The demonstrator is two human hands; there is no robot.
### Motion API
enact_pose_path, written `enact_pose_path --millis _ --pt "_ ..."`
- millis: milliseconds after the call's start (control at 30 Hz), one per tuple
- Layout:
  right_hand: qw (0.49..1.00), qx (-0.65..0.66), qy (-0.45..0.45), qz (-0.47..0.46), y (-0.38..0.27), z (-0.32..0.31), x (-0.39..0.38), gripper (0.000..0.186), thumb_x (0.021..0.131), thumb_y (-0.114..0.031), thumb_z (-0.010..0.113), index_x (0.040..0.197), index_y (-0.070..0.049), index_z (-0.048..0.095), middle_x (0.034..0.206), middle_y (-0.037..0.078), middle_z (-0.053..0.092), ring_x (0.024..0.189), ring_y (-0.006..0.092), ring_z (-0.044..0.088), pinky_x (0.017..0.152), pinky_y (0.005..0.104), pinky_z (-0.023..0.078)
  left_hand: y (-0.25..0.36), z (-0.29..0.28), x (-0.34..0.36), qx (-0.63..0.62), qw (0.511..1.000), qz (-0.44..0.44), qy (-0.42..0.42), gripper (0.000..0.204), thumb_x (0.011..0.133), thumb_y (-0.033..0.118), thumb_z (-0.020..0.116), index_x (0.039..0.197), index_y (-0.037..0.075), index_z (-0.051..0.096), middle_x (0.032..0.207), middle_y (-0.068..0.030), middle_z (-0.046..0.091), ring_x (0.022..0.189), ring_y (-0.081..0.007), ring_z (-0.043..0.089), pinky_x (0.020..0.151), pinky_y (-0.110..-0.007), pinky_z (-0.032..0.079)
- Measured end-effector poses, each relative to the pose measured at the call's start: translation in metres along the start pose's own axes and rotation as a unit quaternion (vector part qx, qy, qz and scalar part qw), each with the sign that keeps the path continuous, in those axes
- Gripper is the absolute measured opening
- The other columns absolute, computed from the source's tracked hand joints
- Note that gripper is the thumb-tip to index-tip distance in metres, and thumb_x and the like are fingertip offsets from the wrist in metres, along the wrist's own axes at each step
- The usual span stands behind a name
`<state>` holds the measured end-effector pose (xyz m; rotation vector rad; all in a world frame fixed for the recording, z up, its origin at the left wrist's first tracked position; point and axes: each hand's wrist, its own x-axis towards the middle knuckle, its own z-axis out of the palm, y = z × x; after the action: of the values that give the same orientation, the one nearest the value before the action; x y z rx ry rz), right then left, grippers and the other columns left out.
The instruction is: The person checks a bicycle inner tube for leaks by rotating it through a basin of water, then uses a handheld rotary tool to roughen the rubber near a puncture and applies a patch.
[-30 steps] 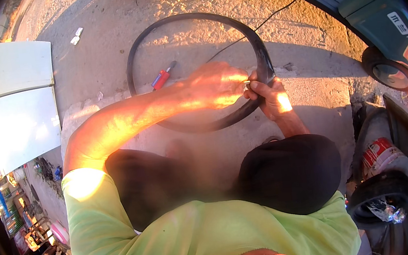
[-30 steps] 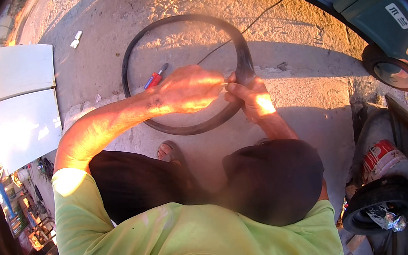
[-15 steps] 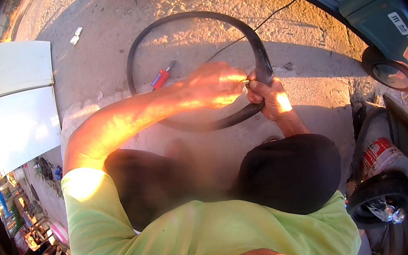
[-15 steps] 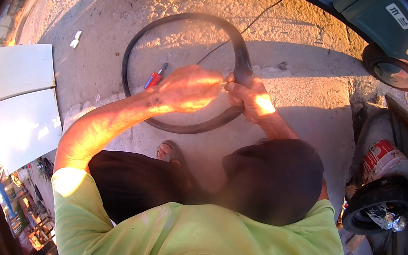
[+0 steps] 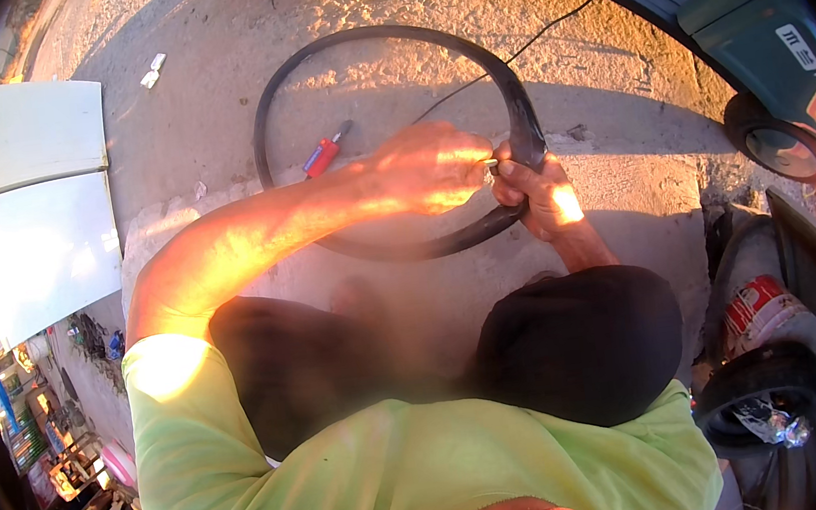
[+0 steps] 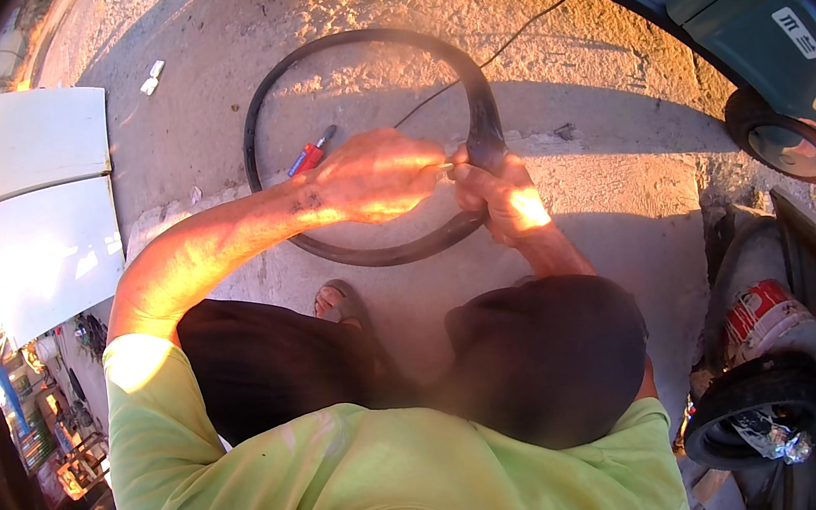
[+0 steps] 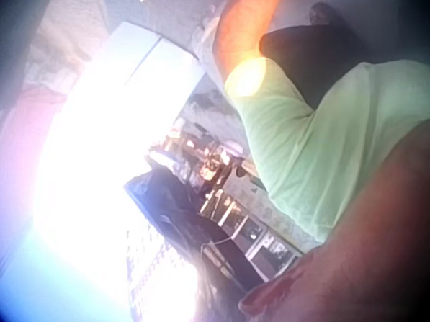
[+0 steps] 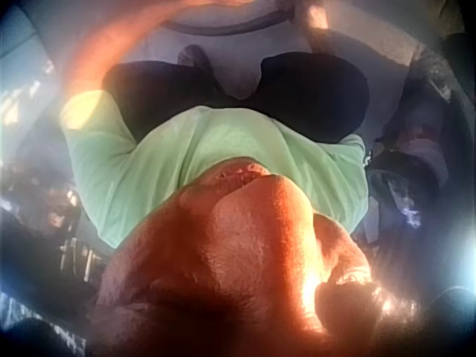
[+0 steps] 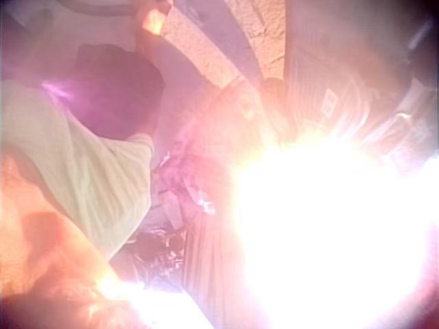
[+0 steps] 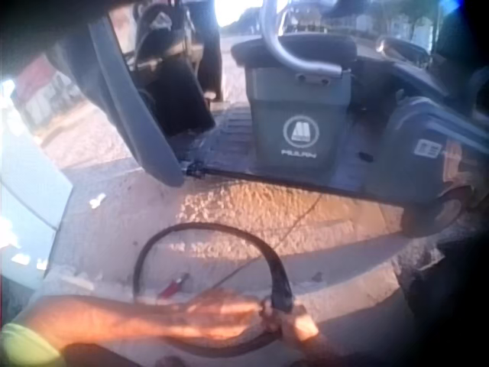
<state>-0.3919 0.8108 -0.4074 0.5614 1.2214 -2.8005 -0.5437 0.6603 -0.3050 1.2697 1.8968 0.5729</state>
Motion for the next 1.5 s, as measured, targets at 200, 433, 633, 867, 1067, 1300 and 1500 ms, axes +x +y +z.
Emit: enact_pose_path --millis 200,433,633,867,1067,1300,1500 --pt "1.0 0.01 -0.01 -0.001 -0.001 0.0 -0.001 0.016 0.096 -0.012 0.069 0.104 -0.005 0.057 0.075 -0.002 0.048 0.063 0.0088 0.041 0.06 0.0279 0.034 -0.002 0.001 -0.001 -0.002 1.0 0.012 0.004 0.022 0.093 0.021 0.056 0.081 0.005 0.063 0.068 -0.02 0.061 0.066 -0.0448 0.06 0.06 -0.055 0.044" --pt "1.0 0.018 -0.017 0.003 -0.002 0.0 -0.001 0.016 0.096 -0.012 0.07 0.104 -0.006 0.057 0.078 -0.003 0.048 0.063 0.0077 0.041 0.06 0.0269 0.034 0.004 -0.004 -0.001 -0.006 1.0 -0.005 -0.01 0.02 0.093 0.021 0.056 0.082 0.005 0.063 0.068 -0.0204 0.061 0.066 -0.0449 0.059 0.06 -0.055 0.043" --pt "0.999 0.024 -0.021 -0.001 -0.002 0.001 -0.001 0.017 0.096 -0.012 0.071 0.103 -0.006 0.057 0.077 -0.004 0.047 0.062 0.0073 0.04 0.06 0.0269 0.034 -0.001 0.0 -0.001 -0.014 1.0 0.01 0.004 0.02 0.092 0.02 0.057 0.08 0.005 0.062 0.067 -0.0204 0.06 0.065 -0.0451 0.058 0.059 -0.055 0.041" --pt "0.999 0.028 -0.022 -0.001 -0.001 0.0 -0.001 0.016 0.096 -0.012 0.071 0.101 -0.005 0.057 0.075 -0.003 0.046 0.062 0.0075 0.04 0.059 0.0271 0.034 -0.001 0.001 -0.001 -0.026 1.0 0.009 0.01 0.019 0.09 0.019 0.058 0.079 0.005 0.063 0.067 -0.0206 0.06 0.066 -0.0452 0.058 0.059 -0.055 0.041" --pt "0.999 0.035 -0.011 -0.002 -0.001 0.001 -0.002 0.017 0.096 -0.013 0.072 0.101 -0.004 0.058 0.075 -0.003 0.046 0.062 0.0078 0.04 0.059 0.0274 0.034 -0.002 0.003 0.001 -0.008 1.0 0.005 0.016 0.018 0.09 0.019 0.058 0.08 0.005 0.063 0.068 -0.0209 0.061 0.066 -0.0458 0.058 0.059 -0.055 0.041" --pt "0.999 0.037 -0.006 0.002 -0.001 0.0 -0.001 0.018 0.096 -0.013 0.073 0.103 -0.004 0.059 0.074 -0.002 0.048 0.061 0.008 0.04 0.059 0.0276 0.034 -0.004 0.006 0.001 -0.01 0.999 0.021 0.03 0.018 0.091 0.018 0.058 0.079 0.006 0.063 0.068 -0.0201 0.061 0.067 -0.045 0.058 0.059 -0.055 0.041" --pt "0.999 0.033 0.002 0.004 0.0 0.001 -0.002 0.019 0.095 -0.013 0.073 0.104 -0.004 0.06 0.074 -0.002 0.049 0.061 0.0081 0.04 0.059 0.0281 0.035 -0.005 0.005 0.001 -0.013 0.999 0.027 0.029 0.018 0.091 0.019 0.058 0.079 0.006 0.063 0.069 -0.0192 0.061 0.069 -0.0446 0.059 0.06 -0.056 0.042"
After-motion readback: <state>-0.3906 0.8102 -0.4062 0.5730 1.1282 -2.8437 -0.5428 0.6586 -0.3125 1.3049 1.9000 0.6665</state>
